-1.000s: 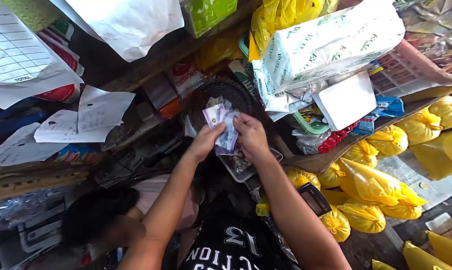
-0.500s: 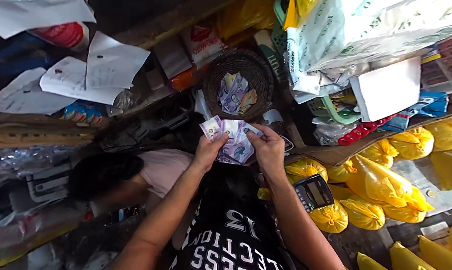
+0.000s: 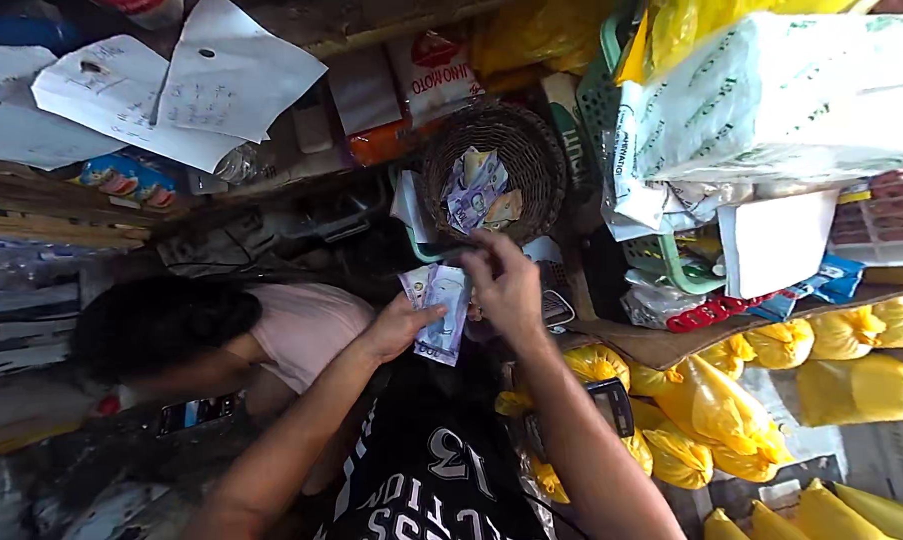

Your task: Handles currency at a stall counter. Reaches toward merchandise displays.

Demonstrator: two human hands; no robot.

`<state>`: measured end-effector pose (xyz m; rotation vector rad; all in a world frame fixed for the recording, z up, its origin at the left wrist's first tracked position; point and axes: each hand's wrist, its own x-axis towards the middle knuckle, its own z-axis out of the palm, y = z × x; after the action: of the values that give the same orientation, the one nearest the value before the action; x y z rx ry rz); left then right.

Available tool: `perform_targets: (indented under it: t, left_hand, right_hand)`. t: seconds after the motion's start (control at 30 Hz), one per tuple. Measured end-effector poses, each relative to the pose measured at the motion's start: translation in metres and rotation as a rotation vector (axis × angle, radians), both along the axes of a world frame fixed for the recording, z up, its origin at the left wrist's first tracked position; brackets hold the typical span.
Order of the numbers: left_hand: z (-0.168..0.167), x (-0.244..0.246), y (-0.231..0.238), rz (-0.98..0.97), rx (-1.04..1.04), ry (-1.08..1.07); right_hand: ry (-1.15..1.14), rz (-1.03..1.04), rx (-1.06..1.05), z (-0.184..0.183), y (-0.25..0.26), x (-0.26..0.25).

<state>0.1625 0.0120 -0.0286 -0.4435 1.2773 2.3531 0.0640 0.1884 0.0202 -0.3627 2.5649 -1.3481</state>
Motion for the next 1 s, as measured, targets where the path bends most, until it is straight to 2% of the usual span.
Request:
perform_targets:
  t: [0.1, 0.23, 0.33, 0.43, 0.53, 0.73, 0.83, 0.93, 1.0]
  left_hand:
    - [-0.008, 0.001, -0.015, 0.059, 0.009, 0.008]
    - [-0.010, 0.000, -0.024, 0.152, 0.123, 0.066]
    - [-0.012, 0.002, -0.029, 0.248, 0.215, 0.040]
    - [-0.024, 0.002, -0.039, 0.278, 0.421, 0.034]
    - [-0.033, -0.003, -0.044, 0.260, 0.475, 0.075]
    - [-0.028, -0.029, -0.036, 0.242, 0.299, 0.026]
    - [-0.022, -0.050, -0.030, 0.294, 0.077, -0.041]
    - [-0.023, -0.073, -0.024, 0.307, -0.127, -0.081]
    - [-0.022, -0.092, -0.018, 0.277, -0.220, -0.100]
  right_hand:
    - [0.128, 0.136, 0.098, -0.006, -0.023, -0.083]
    - [0.170, 0.436, 0.687, -0.047, -0.065, -0.161]
    - [0.189, 0.662, 0.982, -0.075, -0.060, -0.174]
    - [0.072, 0.879, 1.101, -0.059, -0.042, -0.165]
    - [-0.006, 0.956, 1.265, -0.045, -0.022, -0.160]
    - [-0.102, 0.786, 1.183, -0.031, 0.001, -0.166]
    - [-0.174, 0.676, 1.122, -0.027, 0.000, -0.169]
    - [-0.039, 0.639, 0.945, -0.031, 0.011, -0.172]
    - [0.064, 0.587, 0.798, -0.020, 0.014, -0.171]
